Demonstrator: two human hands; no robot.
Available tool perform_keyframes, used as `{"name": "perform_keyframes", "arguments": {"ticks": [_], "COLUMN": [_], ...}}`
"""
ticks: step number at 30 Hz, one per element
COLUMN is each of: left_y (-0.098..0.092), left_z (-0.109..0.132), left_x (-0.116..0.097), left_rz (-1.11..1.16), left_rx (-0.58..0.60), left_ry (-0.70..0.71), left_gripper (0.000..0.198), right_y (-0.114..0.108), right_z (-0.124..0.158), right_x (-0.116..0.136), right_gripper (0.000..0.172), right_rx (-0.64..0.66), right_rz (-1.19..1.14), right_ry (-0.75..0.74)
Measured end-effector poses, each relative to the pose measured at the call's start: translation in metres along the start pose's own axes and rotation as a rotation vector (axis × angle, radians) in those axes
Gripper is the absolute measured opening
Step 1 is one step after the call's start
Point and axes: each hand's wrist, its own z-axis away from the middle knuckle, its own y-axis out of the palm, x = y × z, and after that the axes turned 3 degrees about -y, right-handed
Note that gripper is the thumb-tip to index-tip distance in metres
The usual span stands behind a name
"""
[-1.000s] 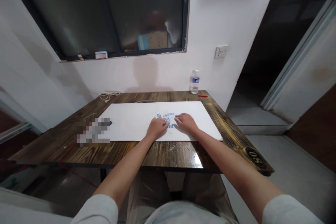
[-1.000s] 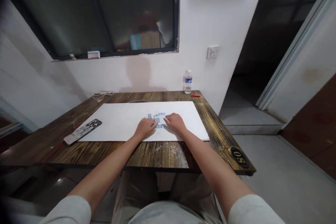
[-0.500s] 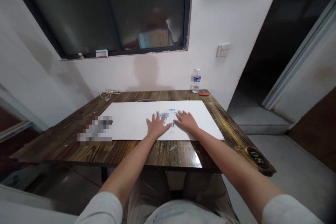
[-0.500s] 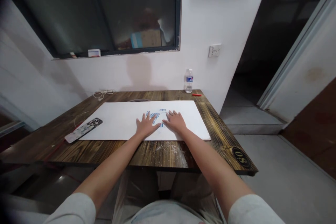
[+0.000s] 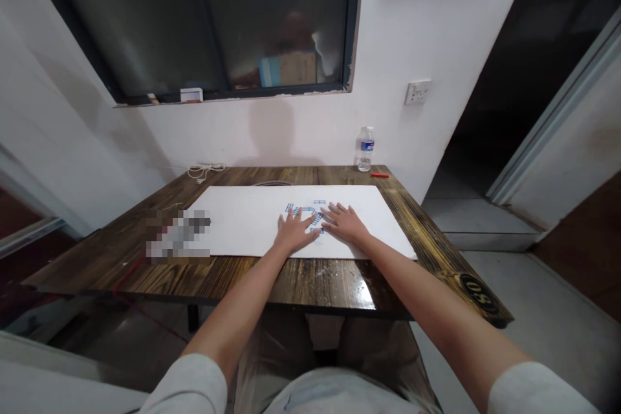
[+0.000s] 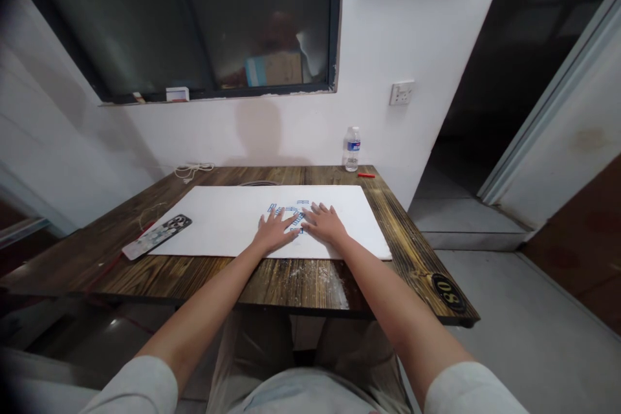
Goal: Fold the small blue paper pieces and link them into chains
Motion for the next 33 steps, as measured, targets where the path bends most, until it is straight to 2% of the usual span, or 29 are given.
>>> {"name": "perform_keyframes", "arguments": {"ticks": [3,5,9,11,13,15,17,18,19,20,23,29,33], "left_y": [-0.004,-0.007,-0.011,-0.011,-0.008,-0.005,0.0,0.003,0.005,0.006,0.007,-0.002,-0.006], "left_z": [0.0,0.0,0.001,0.001,0.001,0.0,-0.003,-0.005,-0.007,-0.008,-0.009,0.0,0.004], "left_x": [0.001,0.003,0.006,0.007,0.006,0.006,0.006,0.006,0.006,0.006,0.004,-0.001,-0.002], "left_rz": [0.014,0.012,0.03,0.048,0.052,0.044,0.04,0.038,0.036,0.029,0.02,0.078,0.113], "left_rx": [0.059,0.097,0.152,0.148,0.069,-0.071,-0.177,-0.2,-0.185,-0.156,-0.095,-0.189,-0.211], "left_ry": [0.128,0.232,0.471,0.529,0.442,0.198,-0.112,-0.224,-0.273,-0.274,-0.154,0.071,0.091], "left_gripper": [0.063,0.058,0.052,0.052,0.055,0.061,0.069,0.076,0.08,0.083,0.081,0.049,0.04], "right_y": [0.002,0.002,0.003,0.002,0.002,0.002,0.002,0.002,0.003,0.003,0.005,0.002,-0.004], "right_z": [-0.001,-0.001,-0.001,-0.002,-0.002,-0.001,-0.001,-0.001,0.0,0.0,-0.001,-0.002,0.001], "right_x": [0.001,0.001,-0.002,-0.004,-0.005,-0.005,-0.005,-0.004,-0.004,-0.003,-0.003,-0.005,-0.005], "right_gripper": [0.071,0.067,0.057,0.056,0.054,0.054,0.056,0.058,0.06,0.061,0.061,0.051,0.05], "right_rx": [-0.079,-0.076,-0.014,-0.001,0.006,0.002,-0.027,-0.048,-0.069,-0.085,-0.082,-0.06,-0.114], "right_rz": [-0.003,0.017,0.026,0.001,-0.026,-0.049,-0.061,-0.056,-0.042,-0.021,0.029,-0.059,-0.128], "right_ry": [0.109,0.15,0.052,0.001,-0.045,-0.084,-0.079,-0.054,-0.017,0.024,0.081,-0.074,-0.137]}}
